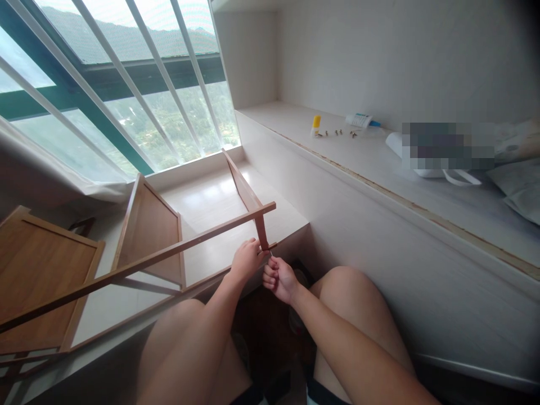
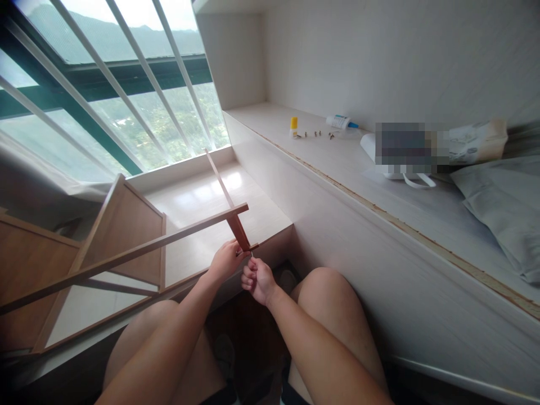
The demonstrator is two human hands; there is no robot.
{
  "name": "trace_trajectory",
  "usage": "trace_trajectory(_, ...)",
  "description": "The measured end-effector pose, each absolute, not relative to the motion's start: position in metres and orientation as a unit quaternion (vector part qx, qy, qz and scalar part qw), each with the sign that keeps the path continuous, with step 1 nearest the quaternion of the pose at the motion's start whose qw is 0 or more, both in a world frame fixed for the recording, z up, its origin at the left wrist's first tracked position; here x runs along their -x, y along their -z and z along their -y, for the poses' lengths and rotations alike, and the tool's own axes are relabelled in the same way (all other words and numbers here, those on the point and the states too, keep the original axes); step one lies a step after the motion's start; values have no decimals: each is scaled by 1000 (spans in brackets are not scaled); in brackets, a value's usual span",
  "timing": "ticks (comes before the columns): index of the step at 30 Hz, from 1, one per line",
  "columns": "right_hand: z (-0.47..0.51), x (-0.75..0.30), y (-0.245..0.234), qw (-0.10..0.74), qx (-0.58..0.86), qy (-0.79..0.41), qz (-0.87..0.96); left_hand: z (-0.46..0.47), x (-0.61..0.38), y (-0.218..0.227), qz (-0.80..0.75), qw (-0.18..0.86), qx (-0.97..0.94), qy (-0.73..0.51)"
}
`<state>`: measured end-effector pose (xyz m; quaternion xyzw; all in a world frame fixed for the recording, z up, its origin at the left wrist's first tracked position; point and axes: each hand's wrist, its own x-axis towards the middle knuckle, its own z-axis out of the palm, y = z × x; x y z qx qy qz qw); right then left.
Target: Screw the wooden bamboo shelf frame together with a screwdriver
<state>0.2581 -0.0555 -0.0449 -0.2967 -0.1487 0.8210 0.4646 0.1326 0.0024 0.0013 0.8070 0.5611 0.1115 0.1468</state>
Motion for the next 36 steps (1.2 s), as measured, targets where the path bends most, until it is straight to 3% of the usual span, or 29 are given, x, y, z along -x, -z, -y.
trace_trajectory(28, 59, -250, 53, 500, 367, -758, 201, -2, -133, -3, -558, 143, -810, -110)
trace_trajectory(33, 54, -254, 54, 443, 547, -610, 364, -2, -130, 1, -550, 143, -814, -123)
trace_trajectory(36, 53, -260, 53, 383, 634, -461, 489, -2, -130, 1, -549, 145, -814, -123)
